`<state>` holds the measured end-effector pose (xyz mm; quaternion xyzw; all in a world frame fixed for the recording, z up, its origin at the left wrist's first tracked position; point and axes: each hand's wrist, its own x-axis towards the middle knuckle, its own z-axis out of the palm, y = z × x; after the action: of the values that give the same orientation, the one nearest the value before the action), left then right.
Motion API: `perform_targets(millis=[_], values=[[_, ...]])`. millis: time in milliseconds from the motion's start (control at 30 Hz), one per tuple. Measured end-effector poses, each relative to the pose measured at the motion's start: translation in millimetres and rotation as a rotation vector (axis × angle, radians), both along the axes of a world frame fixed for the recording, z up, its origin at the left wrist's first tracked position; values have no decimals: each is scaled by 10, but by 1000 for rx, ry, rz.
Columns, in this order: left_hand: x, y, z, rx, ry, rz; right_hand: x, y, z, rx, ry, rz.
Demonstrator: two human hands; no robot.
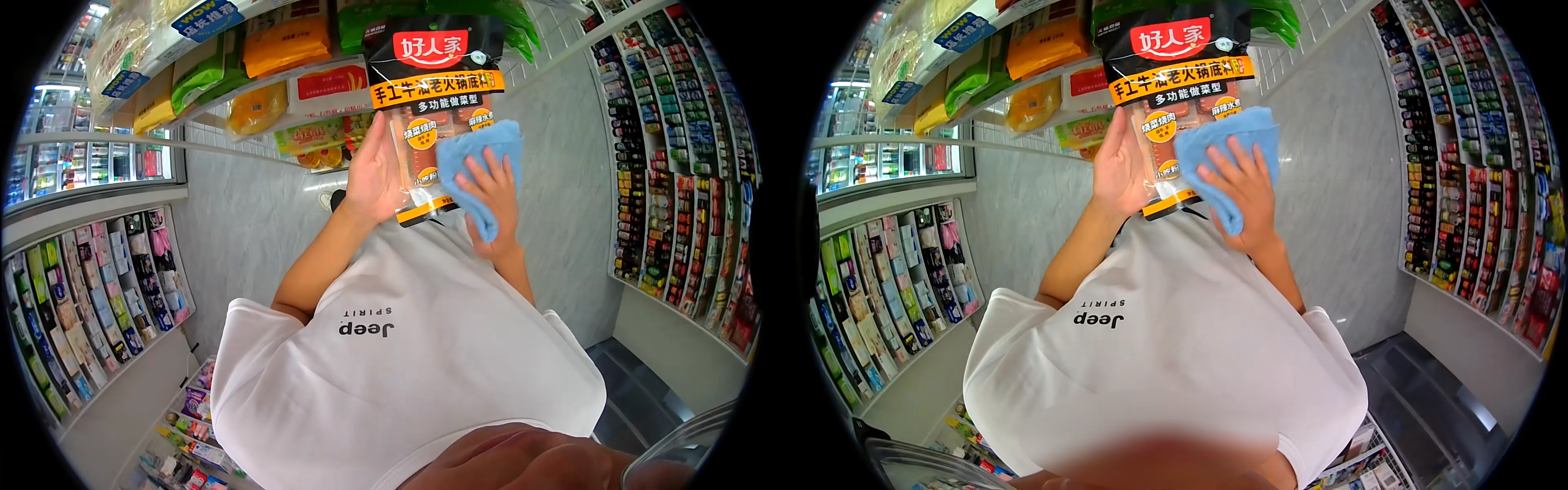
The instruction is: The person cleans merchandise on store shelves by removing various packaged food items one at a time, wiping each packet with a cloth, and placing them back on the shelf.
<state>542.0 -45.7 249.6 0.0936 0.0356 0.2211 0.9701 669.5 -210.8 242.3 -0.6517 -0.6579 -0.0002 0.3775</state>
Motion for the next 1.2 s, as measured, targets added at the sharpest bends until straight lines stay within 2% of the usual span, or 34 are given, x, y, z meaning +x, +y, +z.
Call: perform_targets(millis=[67,167,267,400,800,900,1033,1200], values=[[-8,-2,20,1,16,26,-51,49,42,-17,99,-51],[-65,-21,-124,67,46,12,-119,60,61,-64,-75,9],[-84,-84,-70,294,136,56,-73,180,129,-73,30,-30],[-113,-140,-176,322,243,-49,-21,345,272,-17,77,-85],[-143,-213,-99,371,237,-226,244,733,371,145,180,-340],[-147,-165,-101,364,188,-261,147,745,594,52,1,-203],[-171,-182,-22,361,259,-221,217,758,554,15,-128,-45],[-184,-164,-173,348,229,-249,85,725,613,50,-74,-8]])
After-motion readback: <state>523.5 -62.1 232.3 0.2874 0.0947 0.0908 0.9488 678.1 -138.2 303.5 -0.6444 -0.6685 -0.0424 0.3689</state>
